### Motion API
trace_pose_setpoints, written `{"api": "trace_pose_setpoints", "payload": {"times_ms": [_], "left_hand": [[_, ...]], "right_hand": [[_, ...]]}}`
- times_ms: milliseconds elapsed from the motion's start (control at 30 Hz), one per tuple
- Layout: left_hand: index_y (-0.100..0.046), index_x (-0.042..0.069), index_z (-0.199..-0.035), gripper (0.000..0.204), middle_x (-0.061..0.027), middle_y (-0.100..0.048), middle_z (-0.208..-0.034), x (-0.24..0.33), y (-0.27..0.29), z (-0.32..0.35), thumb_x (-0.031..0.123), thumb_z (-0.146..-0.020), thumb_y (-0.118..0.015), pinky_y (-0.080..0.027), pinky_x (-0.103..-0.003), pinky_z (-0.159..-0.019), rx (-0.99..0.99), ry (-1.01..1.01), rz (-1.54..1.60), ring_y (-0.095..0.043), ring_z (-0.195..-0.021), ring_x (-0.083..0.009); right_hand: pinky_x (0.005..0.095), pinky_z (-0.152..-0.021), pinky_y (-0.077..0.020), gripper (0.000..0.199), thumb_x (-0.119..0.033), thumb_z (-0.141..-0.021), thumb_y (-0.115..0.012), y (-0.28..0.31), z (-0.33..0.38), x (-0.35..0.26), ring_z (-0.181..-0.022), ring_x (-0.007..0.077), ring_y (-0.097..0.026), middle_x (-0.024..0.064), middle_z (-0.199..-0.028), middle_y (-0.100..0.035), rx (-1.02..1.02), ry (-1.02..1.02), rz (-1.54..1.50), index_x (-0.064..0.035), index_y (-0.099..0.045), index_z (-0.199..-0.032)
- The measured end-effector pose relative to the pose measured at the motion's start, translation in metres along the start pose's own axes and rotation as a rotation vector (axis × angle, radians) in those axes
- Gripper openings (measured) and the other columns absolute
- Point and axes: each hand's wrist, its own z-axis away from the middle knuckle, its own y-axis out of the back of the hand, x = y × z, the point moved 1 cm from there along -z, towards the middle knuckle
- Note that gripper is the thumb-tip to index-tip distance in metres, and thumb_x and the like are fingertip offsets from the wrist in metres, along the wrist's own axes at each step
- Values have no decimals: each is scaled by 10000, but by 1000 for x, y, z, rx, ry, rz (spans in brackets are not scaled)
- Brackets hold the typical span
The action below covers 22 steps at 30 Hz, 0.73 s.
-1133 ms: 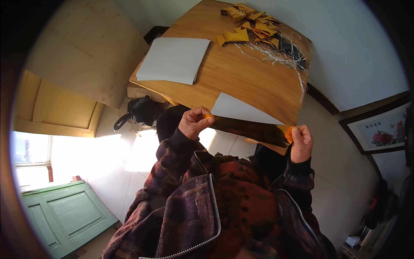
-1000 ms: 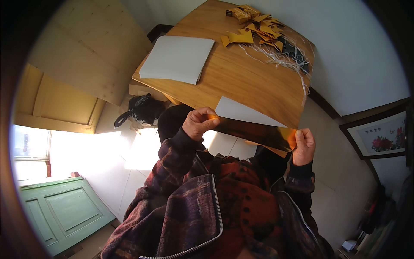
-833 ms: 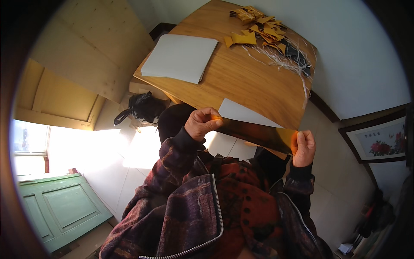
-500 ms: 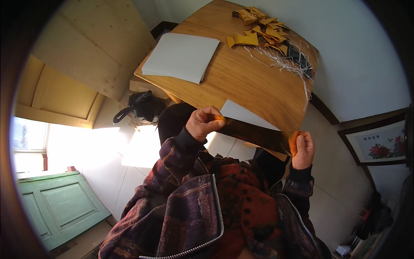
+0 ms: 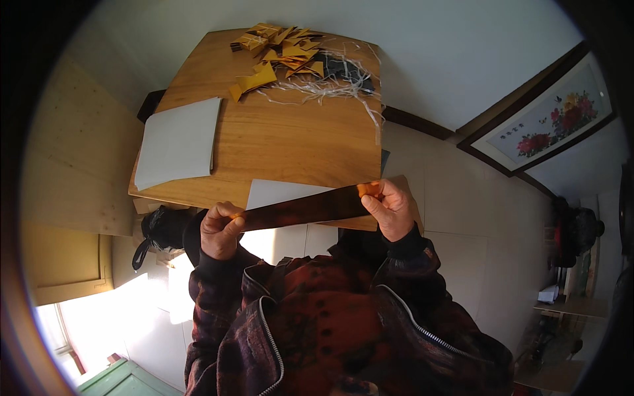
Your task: The person folds a yellow sheet of paper on a wooden table, making multiple creases and shaping it into a compact form. They then place the folded piece aside and pick up another sheet to repeat the process.
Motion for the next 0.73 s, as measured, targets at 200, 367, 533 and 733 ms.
{"api": "trace_pose_setpoints", "payload": {"times_ms": [200,367,533,733], "left_hand": [[-587,39,-934,130,-36,-598,-873,-6,10,3,-41,-854,-651,-421,-215,-738,46,12,15,-535,-761,-107],[-578,23,-1005,159,-35,-615,-910,-12,18,3,-30,-869,-639,-429,-206,-757,87,82,51,-559,-796,-100],[-584,7,-1063,176,-30,-619,-917,-16,22,6,34,-896,-633,-430,-208,-755,81,130,134,-560,-801,-97],[-586,-4,-1095,229,-24,-610,-903,-24,16,9,143,-925,-629,-429,-217,-757,141,161,51,-551,-807,-94]], "right_hand": [[231,-664,-432,153,-138,-901,-680,-6,2,-12,-720,67,-511,-5,-797,-597,73,70,136,0,-628,-942],[235,-637,-413,208,-182,-907,-674,-8,0,-15,-674,74,-477,5,-716,-560,69,88,172,1,-596,-848],[244,-584,-374,284,-223,-926,-659,-9,-5,-14,-635,66,-413,-22,-660,-473,83,66,187,-10,-545,-778],[243,-561,-349,284,-251,-944,-639,-1,-9,-2,-625,53,-379,-39,-644,-445,84,61,100,-31,-560,-783]]}}
